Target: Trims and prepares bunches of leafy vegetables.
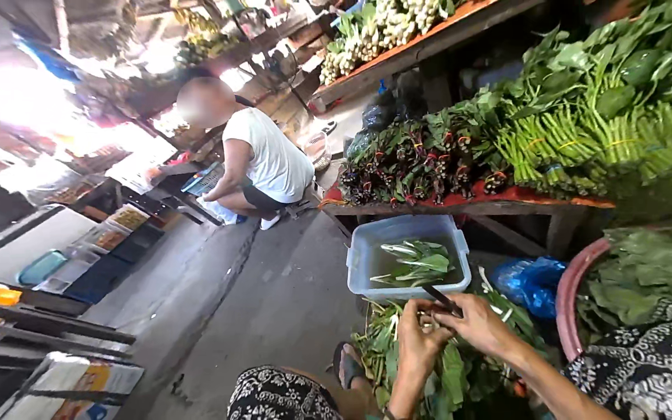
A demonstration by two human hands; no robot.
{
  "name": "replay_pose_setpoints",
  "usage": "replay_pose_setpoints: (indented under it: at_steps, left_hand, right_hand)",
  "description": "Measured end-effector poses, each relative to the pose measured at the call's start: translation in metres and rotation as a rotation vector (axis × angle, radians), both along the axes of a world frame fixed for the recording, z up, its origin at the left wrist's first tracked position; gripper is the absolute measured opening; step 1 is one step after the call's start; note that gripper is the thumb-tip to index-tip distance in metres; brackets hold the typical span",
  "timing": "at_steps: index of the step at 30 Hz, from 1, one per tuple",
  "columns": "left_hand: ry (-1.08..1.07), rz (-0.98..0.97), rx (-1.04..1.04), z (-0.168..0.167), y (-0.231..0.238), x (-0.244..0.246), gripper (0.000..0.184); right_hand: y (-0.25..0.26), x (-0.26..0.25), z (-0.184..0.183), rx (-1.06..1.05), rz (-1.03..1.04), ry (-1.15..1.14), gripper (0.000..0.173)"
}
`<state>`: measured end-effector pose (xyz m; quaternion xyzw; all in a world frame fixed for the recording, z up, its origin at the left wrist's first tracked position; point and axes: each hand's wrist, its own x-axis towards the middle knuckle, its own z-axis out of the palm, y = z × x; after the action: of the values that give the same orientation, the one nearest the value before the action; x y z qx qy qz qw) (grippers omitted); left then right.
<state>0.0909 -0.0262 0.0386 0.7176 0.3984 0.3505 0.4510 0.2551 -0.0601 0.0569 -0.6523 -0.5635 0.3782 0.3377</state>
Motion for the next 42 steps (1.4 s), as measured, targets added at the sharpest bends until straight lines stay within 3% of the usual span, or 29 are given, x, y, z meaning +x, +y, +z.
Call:
replay_pose_setpoints:
  at_steps: [5,8,12,15,18,20,24,32,36,42]
  left_hand:
    - [0.055,-0.107,-0.023,0.010,0.008,-0.011,0.044]
    - [0.179,-0.145,0.082,0.012,0.013,-0.015,0.036]
    - [0.268,-0.218,0.066,0.017,0.010,-0.012,0.024]
    - [-0.008,-0.180,-0.120,0.017,0.011,-0.011,0.023]
    - [-0.408,0.059,-0.383,0.034,0.013,-0.006,0.021]
    - [-0.588,0.209,-0.587,0.050,0.023,-0.005,0.020]
    - [-0.784,0.338,-0.826,0.072,0.040,-0.005,0.023]
    - [-0.971,0.422,-0.842,0.072,0.043,-0.008,0.013]
    - [-1.011,0.335,-0.785,0.066,0.040,-0.009,0.024]
    - [-1.081,0.153,-0.792,0.055,0.041,-0.008,0.031]
  right_hand:
    - [-0.002,0.010,-0.003,0.158,0.178,-0.158,0.026]
    - [-0.005,0.011,-0.001,0.225,0.242,-0.286,0.019]
    - [-0.006,0.024,0.004,0.146,0.256,-0.340,0.022]
    - [-0.005,0.041,0.016,-0.018,0.185,-0.319,0.028]
    - [-0.008,0.051,0.023,-0.157,0.019,-0.305,0.062]
    - [-0.010,0.050,0.032,-0.263,-0.053,-0.343,0.075]
    - [-0.012,0.045,0.036,-0.427,0.016,-0.378,0.062]
    - [-0.010,0.034,0.032,-0.591,0.051,-0.511,0.050]
    - [0.001,0.040,0.016,-0.512,-0.023,-0.491,0.046]
    - [0.001,0.045,0.021,-0.460,-0.109,-0.418,0.057]
